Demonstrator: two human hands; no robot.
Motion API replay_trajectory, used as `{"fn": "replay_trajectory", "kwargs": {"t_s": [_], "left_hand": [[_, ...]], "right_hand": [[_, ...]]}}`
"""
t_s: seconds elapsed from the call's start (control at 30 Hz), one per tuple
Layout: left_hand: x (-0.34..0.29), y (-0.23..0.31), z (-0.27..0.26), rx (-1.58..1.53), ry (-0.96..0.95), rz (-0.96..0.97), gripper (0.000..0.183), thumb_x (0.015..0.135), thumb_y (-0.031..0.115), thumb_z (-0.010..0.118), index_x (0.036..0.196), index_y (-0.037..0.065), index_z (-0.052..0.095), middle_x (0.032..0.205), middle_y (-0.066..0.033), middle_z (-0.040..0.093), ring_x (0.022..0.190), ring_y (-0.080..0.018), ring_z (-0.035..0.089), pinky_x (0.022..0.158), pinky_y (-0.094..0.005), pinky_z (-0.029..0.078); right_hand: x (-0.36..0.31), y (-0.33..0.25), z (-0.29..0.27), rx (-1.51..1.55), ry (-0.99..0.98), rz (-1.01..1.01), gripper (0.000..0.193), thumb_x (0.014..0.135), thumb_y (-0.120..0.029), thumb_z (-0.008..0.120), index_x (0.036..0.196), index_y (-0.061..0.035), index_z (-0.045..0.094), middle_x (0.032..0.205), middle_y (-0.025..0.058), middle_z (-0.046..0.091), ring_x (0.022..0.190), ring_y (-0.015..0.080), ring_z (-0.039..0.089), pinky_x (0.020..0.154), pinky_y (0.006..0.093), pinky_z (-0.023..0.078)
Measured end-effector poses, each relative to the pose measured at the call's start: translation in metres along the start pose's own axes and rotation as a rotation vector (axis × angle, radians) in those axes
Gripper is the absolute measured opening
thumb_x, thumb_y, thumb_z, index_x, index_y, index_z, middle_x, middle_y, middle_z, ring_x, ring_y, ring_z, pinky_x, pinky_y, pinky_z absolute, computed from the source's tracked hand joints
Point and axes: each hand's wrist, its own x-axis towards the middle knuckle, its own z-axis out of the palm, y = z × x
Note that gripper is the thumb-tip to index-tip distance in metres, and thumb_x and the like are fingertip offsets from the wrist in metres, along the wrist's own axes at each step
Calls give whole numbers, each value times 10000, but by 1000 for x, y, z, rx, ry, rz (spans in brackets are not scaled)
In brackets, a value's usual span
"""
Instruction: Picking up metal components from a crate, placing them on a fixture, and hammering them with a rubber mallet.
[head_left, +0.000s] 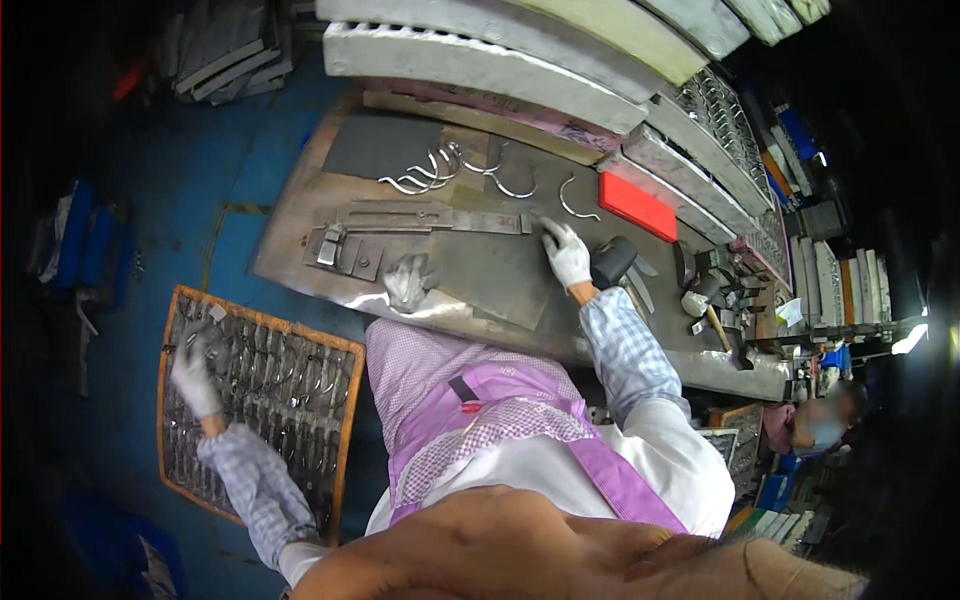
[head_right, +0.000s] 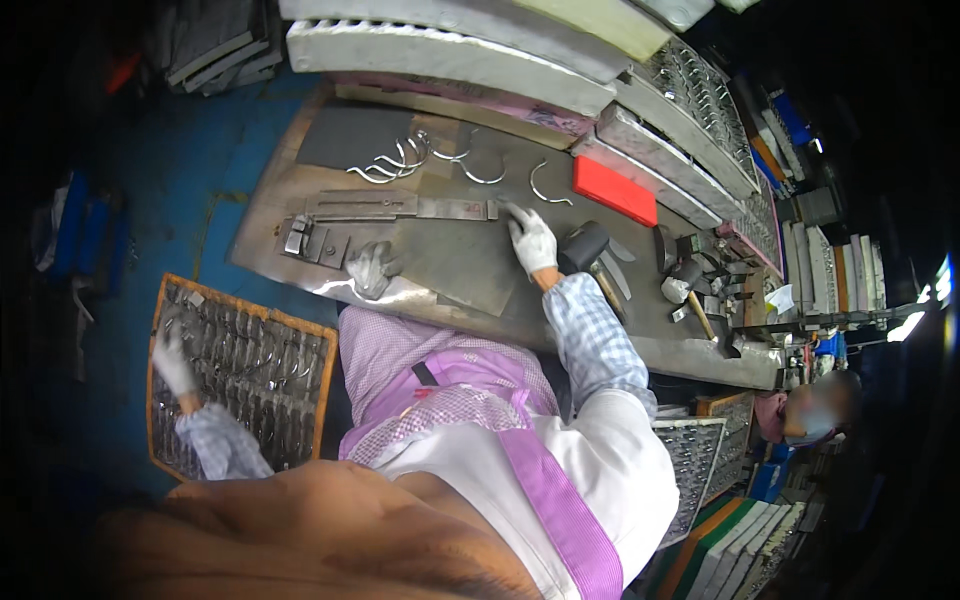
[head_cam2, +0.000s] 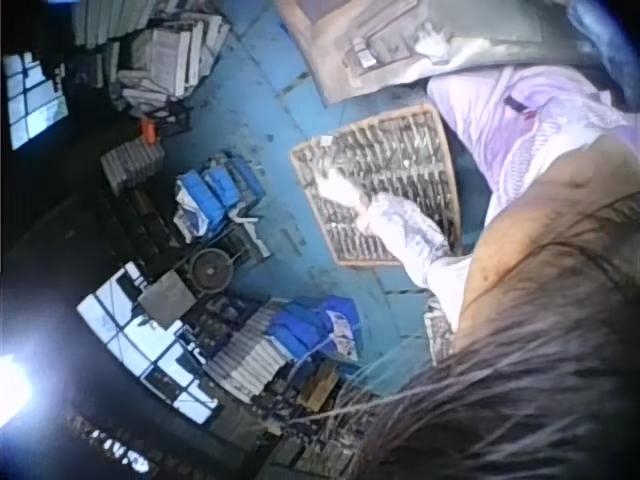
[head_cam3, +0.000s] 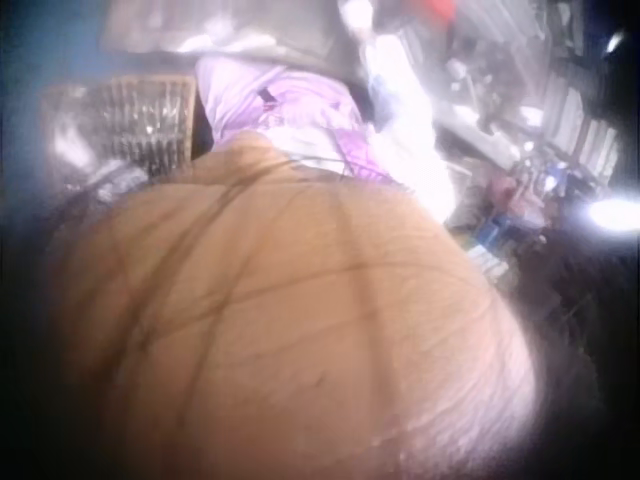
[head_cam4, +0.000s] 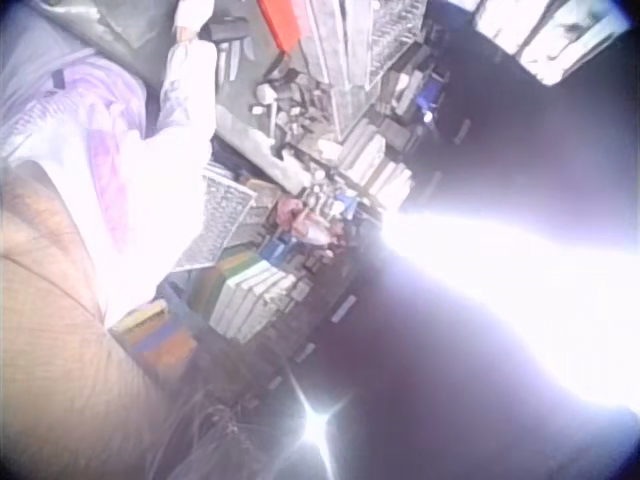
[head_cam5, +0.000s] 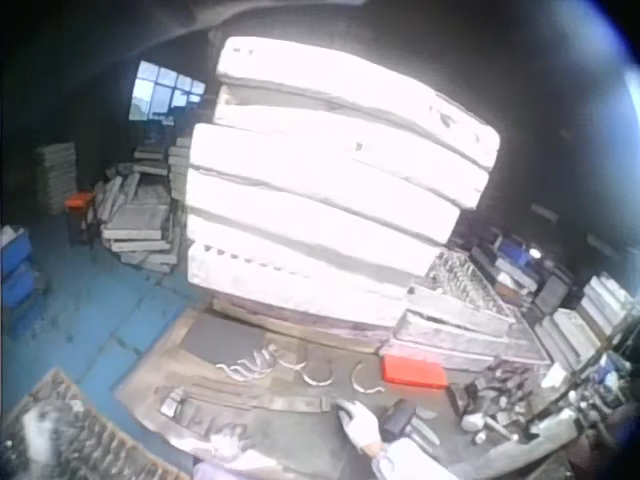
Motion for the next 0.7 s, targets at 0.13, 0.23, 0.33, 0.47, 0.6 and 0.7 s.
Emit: {"fn": "replay_trajectory", "kwargs": {"t_s": [0.13,0.23,0.33,0.47,0.6,0.7], "left_hand": [[8,141,137,-189,-358,-84,270,878,182,645,1086,17,698,871,-51,696,755,-95,614,670,-256,491],[1,204,230,-54,-605,165,302,872,220,630,1079,10,692,884,-118,716,748,-175,672,697,-299,521],[-2,229,333,53,-747,419,313,868,252,619,1070,27,695,896,-181,709,768,-263,705,719,-355,538],[-6,225,466,365,-704,625,284,863,275,599,981,46,720,918,-225,680,871,-391,661,795,-451,524],[-22,216,547,579,-736,404,332,853,323,606,1020,52,699,942,-232,679,919,-407,646,838,-480,509],[-26,210,542,434,-659,367,447,849,373,649,1184,78,629,1097,-246,646,1003,-389,634,862,-445,511]], "right_hand": [[69,8,19,-80,146,-203,296,838,-302,653,1116,-204,686,1145,113,638,1005,326,616,865,410,498],[102,22,35,-150,-55,-213,205,787,-360,692,919,-215,751,1095,58,671,928,296,637,803,422,510],[119,38,32,-222,-43,-111,210,788,-360,688,918,-206,749,1087,52,672,912,294,640,788,421,510],[114,48,9,-138,-15,82,192,814,-318,671,931,-184,743,1060,87,670,921,305,642,794,423,510],[63,55,-32,102,185,-32,245,850,-279,645,1041,-138,704,1093,107,655,1032,305,614,904,389,481],[0,76,-79,196,257,84,263,882,-219,624,1108,-96,679,1139,146,632,1059,331,595,922,402,463]]}}
